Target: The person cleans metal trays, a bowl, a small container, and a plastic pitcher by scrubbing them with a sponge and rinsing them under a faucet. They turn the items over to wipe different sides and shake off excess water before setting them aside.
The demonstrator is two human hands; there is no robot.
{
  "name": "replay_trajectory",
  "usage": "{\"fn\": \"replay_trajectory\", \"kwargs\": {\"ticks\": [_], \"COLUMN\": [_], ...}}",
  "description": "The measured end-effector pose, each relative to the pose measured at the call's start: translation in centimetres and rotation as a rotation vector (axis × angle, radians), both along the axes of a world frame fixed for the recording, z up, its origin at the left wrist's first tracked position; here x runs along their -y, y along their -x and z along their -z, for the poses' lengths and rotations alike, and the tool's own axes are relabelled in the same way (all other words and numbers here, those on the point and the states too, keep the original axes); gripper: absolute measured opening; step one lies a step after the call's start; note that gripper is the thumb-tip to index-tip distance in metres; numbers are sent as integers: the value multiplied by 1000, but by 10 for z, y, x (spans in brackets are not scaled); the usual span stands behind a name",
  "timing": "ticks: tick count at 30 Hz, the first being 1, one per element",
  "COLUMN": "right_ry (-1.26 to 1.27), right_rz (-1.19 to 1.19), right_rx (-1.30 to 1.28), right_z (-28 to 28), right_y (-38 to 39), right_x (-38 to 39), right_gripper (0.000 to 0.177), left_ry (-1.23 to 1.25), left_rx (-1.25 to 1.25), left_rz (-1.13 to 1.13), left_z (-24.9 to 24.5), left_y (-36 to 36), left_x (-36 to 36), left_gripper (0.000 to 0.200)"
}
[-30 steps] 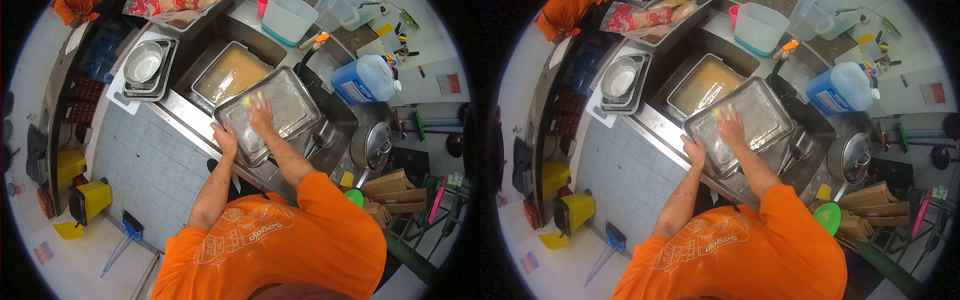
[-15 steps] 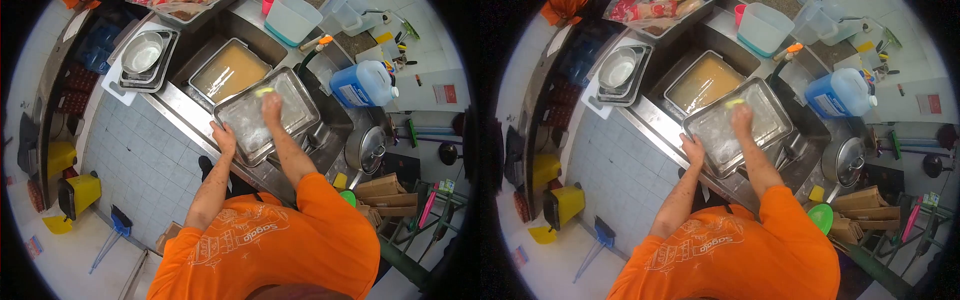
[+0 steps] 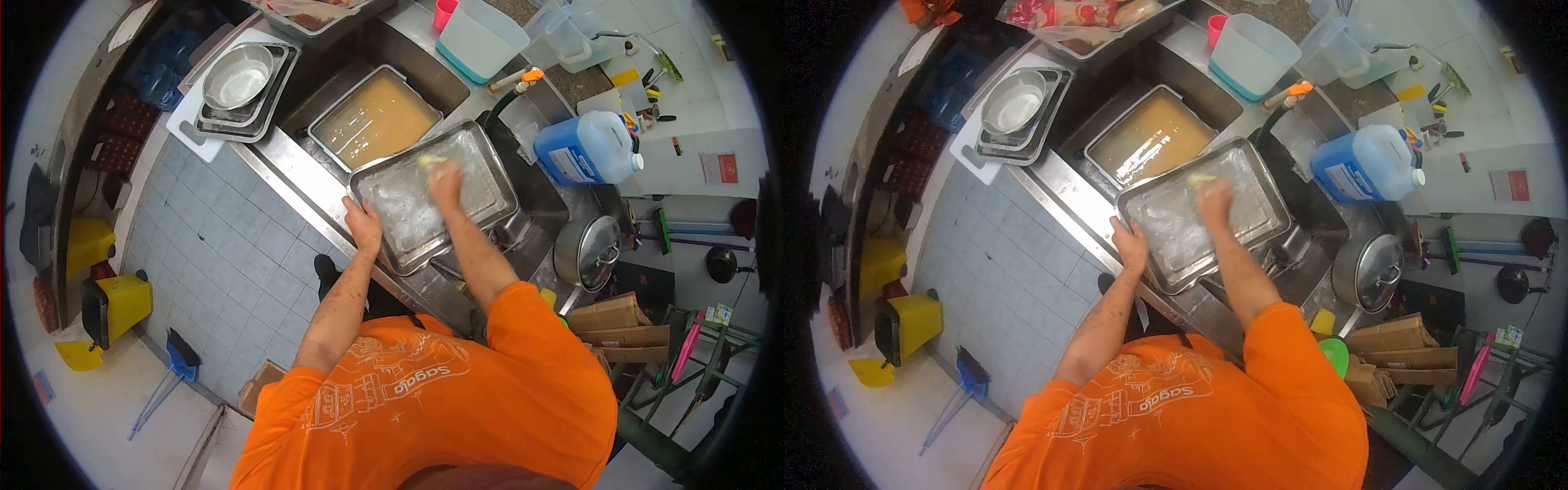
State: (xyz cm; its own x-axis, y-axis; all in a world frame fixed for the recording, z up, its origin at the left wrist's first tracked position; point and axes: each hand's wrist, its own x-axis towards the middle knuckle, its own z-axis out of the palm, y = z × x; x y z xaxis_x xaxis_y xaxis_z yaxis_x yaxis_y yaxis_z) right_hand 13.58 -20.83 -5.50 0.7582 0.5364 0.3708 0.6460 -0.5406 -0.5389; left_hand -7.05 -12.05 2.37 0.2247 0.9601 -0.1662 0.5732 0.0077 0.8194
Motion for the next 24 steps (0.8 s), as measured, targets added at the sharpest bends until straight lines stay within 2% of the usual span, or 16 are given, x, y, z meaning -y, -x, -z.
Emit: {"fn": "replay_trajectory", "kwargs": {"ticks": [3,6,9,10,13,14,17,18,21,22,24], "right_ry": [45,176,-21,166,121,467,194,277,134,197,69], "right_rz": [369,524,-112,104,354,264,100,174,211,105,11], "right_rx": [51,94,134,181,127,117,127,68,16,144,43], "right_z": [-27,-24,-26,-34,-31,-26,-18,-38,-40,-14,-15], "right_y": [-51,-38,-17,-24,-49,-40,-36,-35,0,13,66], "right_x": [0,-17,-5,-1,-3,-4,8,5,-19,-23,-31], "right_gripper": [25,25,26,27,29,31,29,29,28,26,20], "left_ry": [2,-6,-4,11,-15,-36,-36,-31,-24,-28,-26], "left_rx": [3,1,37,25,-11,-18,49,39,35,45,78], "left_rz": [28,18,4,18,6,-5,4,16,46,53,54], "left_z": [1,4,5,6,9,10,5,8,15,13,13], "left_y": [-3,0,-2,-2,2,-1,4,6,2,1,2], "left_x": [4,4,1,0,3,4,3,4,4,1,0], "left_gripper": [31,32,31,31,30,30,30,29,26,26,25]}}
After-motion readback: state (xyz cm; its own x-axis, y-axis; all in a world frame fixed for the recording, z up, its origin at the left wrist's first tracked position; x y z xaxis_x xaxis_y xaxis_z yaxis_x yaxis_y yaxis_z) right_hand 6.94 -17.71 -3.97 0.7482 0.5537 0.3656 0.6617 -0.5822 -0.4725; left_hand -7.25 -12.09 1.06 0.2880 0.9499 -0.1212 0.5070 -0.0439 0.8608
